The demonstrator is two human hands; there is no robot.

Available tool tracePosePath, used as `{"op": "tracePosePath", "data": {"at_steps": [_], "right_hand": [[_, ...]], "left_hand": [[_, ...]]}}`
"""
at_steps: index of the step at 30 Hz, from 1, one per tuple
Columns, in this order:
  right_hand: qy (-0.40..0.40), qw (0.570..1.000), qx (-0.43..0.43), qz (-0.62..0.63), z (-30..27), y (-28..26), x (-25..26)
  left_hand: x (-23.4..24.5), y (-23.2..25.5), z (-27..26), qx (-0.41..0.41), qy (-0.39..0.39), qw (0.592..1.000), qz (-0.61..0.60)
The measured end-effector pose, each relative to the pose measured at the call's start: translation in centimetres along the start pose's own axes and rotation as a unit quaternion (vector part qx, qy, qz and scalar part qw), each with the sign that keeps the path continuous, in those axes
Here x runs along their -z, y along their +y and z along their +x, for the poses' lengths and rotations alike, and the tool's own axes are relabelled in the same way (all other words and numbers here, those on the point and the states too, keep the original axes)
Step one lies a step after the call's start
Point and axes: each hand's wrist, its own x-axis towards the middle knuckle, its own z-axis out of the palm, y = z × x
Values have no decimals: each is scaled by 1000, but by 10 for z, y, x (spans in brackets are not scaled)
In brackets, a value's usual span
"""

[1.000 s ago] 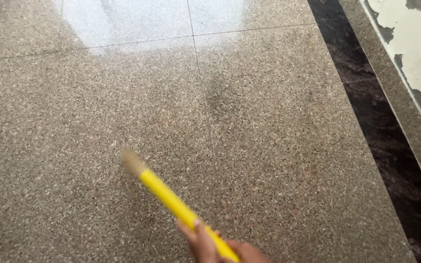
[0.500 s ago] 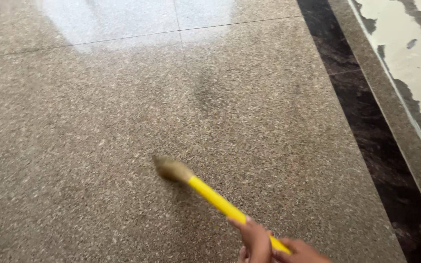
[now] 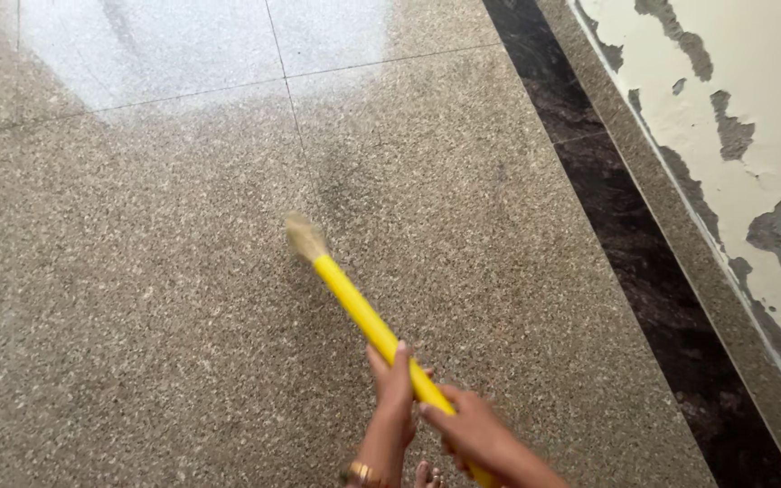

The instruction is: The person sweeps the floor using a broom with a yellow handle, moving the broom across the tiled surface.

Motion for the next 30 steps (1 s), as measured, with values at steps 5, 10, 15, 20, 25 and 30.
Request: {"op": "tracePosePath", "data": {"at_steps": [5, 10, 15, 20, 25, 30], "right_hand": [[-49, 996, 26, -72, -2, -6, -47], [-136, 981, 48, -133, 25, -19, -119], [-147, 968, 61, -195, 71, -10, -154], [-56, 972, 62, -218, 84, 7, -133], [-74, 991, -36, 108, 80, -21, -97], [-17, 962, -15, 272, 76, -29, -68]], "left_hand": [[64, -33, 4, -43, 43, 980, -191], [163, -57, 15, -13, 157, 963, -219], [196, -72, 49, -141, 241, 957, -82], [163, -62, 89, -68, 200, 977, -2], [79, 20, 74, 26, 179, 934, 308], [7, 57, 65, 32, 82, 890, 447]]}}
